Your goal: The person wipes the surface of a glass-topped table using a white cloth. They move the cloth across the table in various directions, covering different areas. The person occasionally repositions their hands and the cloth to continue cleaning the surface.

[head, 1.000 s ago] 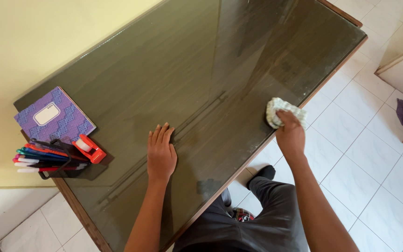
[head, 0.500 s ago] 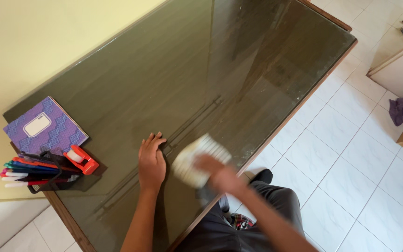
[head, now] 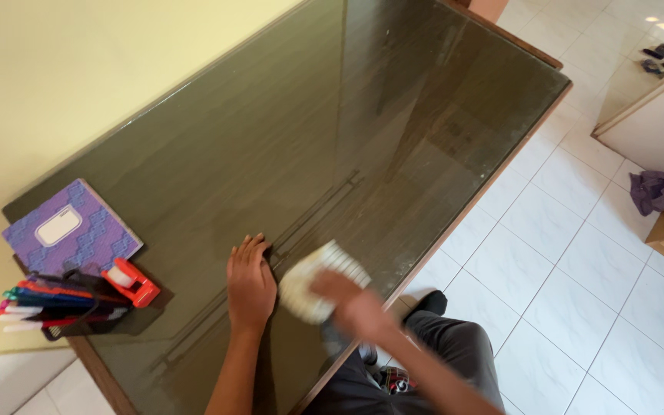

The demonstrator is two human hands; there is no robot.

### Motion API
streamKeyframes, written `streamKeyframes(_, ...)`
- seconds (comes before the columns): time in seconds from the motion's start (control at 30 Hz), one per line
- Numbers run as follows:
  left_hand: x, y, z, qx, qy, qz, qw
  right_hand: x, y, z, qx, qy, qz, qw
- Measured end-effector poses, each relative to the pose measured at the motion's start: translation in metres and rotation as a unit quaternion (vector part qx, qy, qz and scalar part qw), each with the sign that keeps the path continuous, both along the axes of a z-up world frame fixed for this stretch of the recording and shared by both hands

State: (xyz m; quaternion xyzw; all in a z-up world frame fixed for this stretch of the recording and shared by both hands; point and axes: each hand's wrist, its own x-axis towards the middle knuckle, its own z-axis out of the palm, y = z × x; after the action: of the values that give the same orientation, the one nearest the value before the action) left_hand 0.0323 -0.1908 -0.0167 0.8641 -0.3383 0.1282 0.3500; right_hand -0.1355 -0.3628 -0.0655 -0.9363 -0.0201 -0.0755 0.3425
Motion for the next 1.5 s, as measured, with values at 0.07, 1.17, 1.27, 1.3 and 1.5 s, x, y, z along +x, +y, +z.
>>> streamKeyframes(0.07, -0.001, 0.002, -0.001, -0.014, 0.006, -0.002, 1.000, -0.013, 0.034, 0.004, -0.049, -0.046, 0.064, 0.996)
streamKeyframes(1.17, 0.005, -0.009, -0.011, 0.264, 0.036, 0.109, 0.958, -0.003, -0.265, -0.028, -0.130, -0.043, -0.471, 0.871)
streamKeyframes(1.27, 0.004, -0.008, -0.014, 0.249, 0.019, 0.109, 0.962, 0.014, -0.236, 0.001, -0.111, -0.080, -0.479, 0.867)
streamKeyframes(1.3, 0.004, -0.008, -0.015, 0.248, 0.019, 0.108, 0.963, 0.029, -0.211, 0.009, -0.101, -0.095, -0.447, 0.883)
streamKeyframes(1.5, 0.005, -0.007, -0.016, 0.231, 0.031, 0.117, 0.965, 0.138, -0.022, 0.050, -0.069, -0.097, -0.069, 0.991)
